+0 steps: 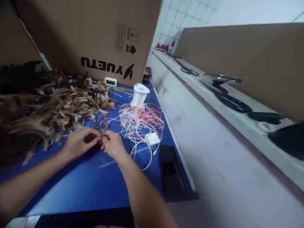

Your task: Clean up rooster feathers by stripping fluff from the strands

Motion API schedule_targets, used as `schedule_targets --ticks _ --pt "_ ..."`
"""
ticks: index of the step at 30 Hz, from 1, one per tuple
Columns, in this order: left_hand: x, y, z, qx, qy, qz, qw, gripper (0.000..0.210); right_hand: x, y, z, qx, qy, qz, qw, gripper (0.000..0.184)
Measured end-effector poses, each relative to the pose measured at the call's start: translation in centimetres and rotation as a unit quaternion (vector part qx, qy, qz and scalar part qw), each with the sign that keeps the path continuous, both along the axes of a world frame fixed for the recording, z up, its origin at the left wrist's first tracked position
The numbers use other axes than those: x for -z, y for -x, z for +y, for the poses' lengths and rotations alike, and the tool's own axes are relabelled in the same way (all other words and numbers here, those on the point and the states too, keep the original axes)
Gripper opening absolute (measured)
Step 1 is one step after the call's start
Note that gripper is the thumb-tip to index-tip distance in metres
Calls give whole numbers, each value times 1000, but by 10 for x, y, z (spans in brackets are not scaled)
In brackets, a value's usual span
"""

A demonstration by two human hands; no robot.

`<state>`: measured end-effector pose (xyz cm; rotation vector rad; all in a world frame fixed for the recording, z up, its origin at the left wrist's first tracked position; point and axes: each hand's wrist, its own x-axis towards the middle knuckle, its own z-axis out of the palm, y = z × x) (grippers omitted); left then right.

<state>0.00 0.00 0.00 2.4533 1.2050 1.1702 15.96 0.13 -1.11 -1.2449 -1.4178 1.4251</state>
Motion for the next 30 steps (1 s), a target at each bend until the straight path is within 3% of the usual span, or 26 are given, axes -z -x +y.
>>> schedule_targets --ticks 8,17,24,30 --pt "6 -1 2 -15 -36 -17 999 7 -3 2 -3 -3 16 17 1000 9" --pt "3 -4 1 -47 83 -118 988 8 0 2 -3 5 -6 36 999 11" --pt "4 -4 1 -65 110 -139 982 10 -2 3 -4 27 -10 55 998 8" --pt "1 -5 1 -60 123 -148 979 7 -4 2 -6 31 -33 7 999 9"
